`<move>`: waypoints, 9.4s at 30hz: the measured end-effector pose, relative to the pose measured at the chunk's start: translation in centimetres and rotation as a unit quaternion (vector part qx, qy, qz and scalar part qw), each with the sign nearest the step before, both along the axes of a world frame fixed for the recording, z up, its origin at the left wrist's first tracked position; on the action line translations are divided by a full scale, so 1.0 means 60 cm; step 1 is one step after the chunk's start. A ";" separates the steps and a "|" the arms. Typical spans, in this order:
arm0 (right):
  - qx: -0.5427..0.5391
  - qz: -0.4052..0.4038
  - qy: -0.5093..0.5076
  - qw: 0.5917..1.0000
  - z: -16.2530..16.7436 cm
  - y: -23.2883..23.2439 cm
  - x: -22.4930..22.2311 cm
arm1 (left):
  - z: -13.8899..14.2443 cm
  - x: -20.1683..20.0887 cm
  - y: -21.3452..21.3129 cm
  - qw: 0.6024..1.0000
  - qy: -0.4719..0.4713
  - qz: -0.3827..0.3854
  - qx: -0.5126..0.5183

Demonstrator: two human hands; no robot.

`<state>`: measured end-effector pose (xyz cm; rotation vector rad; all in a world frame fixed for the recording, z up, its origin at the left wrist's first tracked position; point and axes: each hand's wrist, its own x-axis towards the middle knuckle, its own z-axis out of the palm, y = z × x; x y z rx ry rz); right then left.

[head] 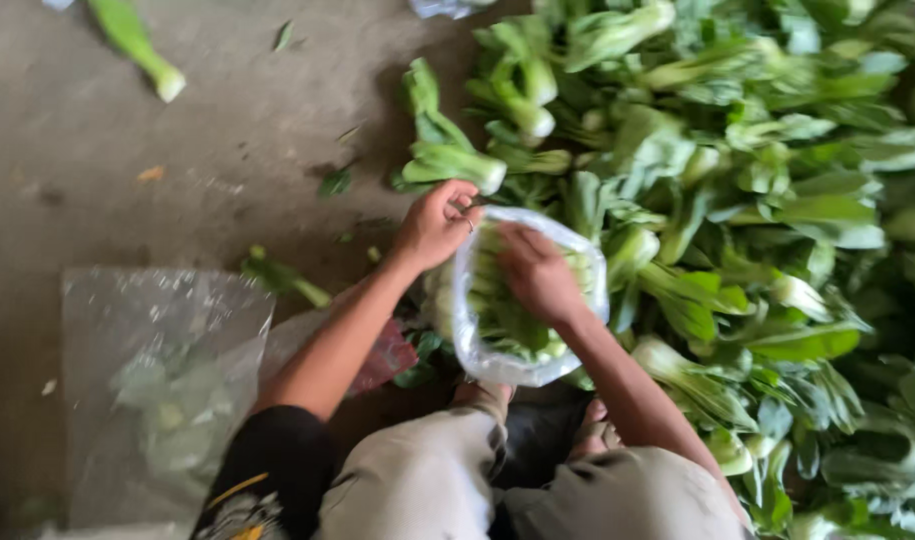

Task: The person sits on the floor among large piles of leafy green vegetables and packs them into clear plastic bags. They gather individual bok choy heads, align them in their hands, place them into a bag, and press the contents down to fit more.

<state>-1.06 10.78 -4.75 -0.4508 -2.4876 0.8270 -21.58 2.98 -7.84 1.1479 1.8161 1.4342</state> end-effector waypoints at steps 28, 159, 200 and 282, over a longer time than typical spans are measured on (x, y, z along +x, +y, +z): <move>-0.741 0.079 0.028 0.666 -0.144 -0.008 0.034 | -0.034 0.150 -0.200 0.991 -0.110 0.040 -0.067; -0.461 -0.209 -0.135 0.851 -0.111 -0.159 0.317 | -0.051 0.310 -0.102 0.668 0.628 -0.395 -0.056; -0.026 0.151 -0.177 0.972 -0.054 -0.103 0.078 | -0.010 0.168 -0.297 0.952 -0.286 -0.057 -0.092; 0.062 0.256 0.071 0.962 -0.027 -0.187 0.236 | -0.038 -0.001 -0.370 0.927 -0.319 0.180 0.074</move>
